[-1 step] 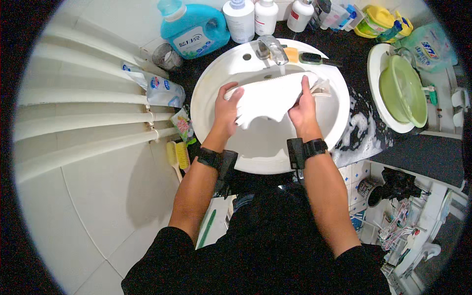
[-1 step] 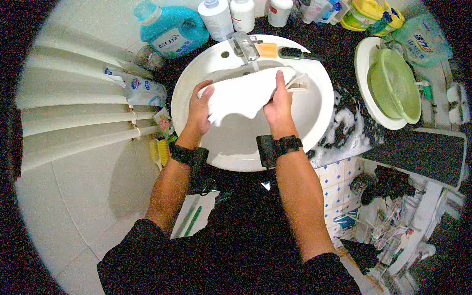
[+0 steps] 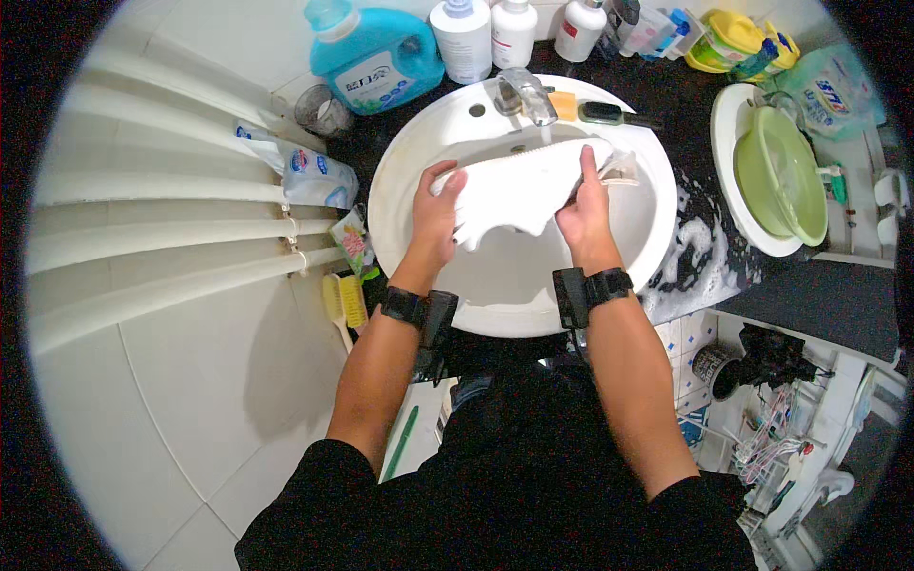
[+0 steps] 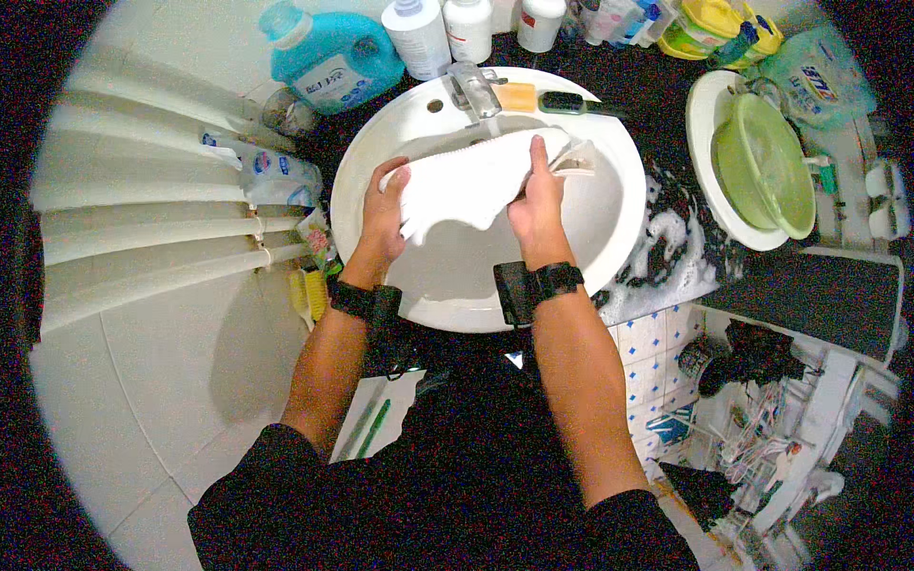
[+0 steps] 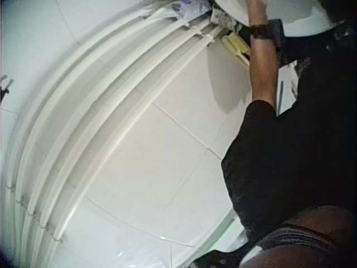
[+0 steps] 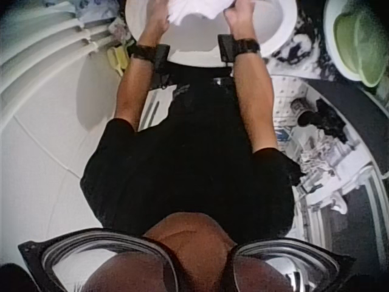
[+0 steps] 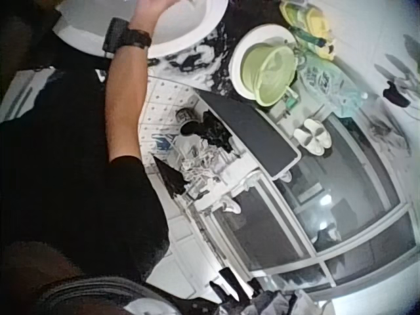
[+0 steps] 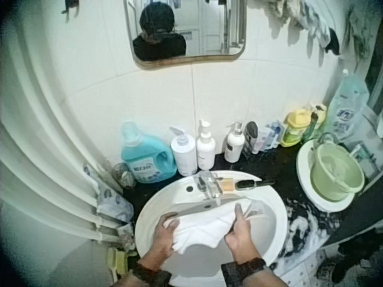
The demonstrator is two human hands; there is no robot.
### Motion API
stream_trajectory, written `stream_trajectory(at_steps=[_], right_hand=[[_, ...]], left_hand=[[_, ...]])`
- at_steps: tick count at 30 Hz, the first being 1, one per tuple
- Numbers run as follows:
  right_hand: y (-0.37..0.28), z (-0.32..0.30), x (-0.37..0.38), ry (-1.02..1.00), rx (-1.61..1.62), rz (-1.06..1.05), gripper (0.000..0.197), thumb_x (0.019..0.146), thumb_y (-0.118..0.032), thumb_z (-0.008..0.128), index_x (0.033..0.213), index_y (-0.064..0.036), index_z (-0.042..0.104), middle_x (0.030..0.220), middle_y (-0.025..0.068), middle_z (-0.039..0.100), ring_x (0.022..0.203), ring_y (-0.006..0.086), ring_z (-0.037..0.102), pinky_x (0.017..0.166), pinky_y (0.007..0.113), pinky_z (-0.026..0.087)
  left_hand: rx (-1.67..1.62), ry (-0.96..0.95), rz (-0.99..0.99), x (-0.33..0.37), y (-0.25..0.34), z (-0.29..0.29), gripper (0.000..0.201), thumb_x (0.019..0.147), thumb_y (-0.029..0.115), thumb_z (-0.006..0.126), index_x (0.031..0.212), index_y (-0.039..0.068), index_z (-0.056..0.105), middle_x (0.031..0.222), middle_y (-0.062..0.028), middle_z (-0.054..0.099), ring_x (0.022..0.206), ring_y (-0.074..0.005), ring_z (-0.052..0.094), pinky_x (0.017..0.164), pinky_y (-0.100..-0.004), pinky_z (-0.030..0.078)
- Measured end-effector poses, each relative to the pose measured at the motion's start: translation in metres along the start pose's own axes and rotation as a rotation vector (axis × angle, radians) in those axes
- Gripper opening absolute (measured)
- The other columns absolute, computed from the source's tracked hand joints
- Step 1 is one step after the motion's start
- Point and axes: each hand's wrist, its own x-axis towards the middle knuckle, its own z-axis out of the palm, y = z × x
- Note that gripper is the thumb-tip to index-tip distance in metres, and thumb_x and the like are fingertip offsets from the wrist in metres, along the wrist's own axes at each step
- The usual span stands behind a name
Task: The person cleans a white shoe using a brush and soapy water at a sink, scrubbing the interior and exterior surfaces before rinsing it under the faucet.
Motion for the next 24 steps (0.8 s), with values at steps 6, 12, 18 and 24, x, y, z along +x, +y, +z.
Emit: stream_trajectory(at_steps=[6, 12, 18, 24], right_hand=[[0.000, 0.000, -0.001, 0.031, -0.022, -0.062, 0.047, 0.090, -0.026, 0.063, 0.127, -0.0019, 0.047, 0.120, 0.0123, 0.057, 0.110, 0.0279, 0.055, 0.095, 0.043, 0.047], [-0.013, 0.004, -0.012, 0.129, -0.076, -0.229, 0.048, 0.089, -0.017, 0.064, 0.130, -0.0036, 0.042, 0.122, 0.0124, 0.055, 0.109, 0.0270, 0.056, 0.091, 0.044, 0.050], [-0.037, -0.004, -0.005, 0.132, -0.156, -0.412, 0.053, 0.089, -0.014, 0.063, 0.134, -0.0050, 0.037, 0.123, 0.0131, 0.053, 0.110, 0.0275, 0.056, 0.091, 0.044, 0.051], [-0.075, -0.010, 0.022, 0.056, -0.078, -0.202, 0.053, 0.086, -0.011, 0.066, 0.131, -0.0013, 0.037, 0.120, 0.0182, 0.054, 0.106, 0.0305, 0.058, 0.086, 0.046, 0.055]], left_hand=[[0.107, 0.033, 0.004, 0.005, -0.006, -0.013, 0.038, 0.086, 0.024, 0.067, 0.116, 0.005, 0.054, 0.094, -0.0069, 0.061, 0.078, -0.0140, 0.059, 0.066, -0.0277, 0.050], [0.566, -0.015, 0.053, 0.012, -0.004, 0.016, 0.049, 0.081, 0.029, 0.073, 0.113, -0.003, 0.056, 0.103, -0.0135, 0.063, 0.091, -0.0173, 0.061, 0.076, -0.0277, 0.049], [0.218, -0.069, -0.149, 0.018, -0.005, 0.040, 0.056, 0.082, 0.032, 0.070, 0.119, -0.005, 0.051, 0.108, -0.0144, 0.061, 0.095, -0.0184, 0.060, 0.078, -0.0293, 0.049], [0.420, -0.351, -0.108, 0.009, 0.000, 0.044, 0.056, 0.092, 0.033, 0.057, 0.135, 0.001, 0.040, 0.118, -0.0143, 0.058, 0.104, -0.0201, 0.059, 0.082, -0.0343, 0.051]])
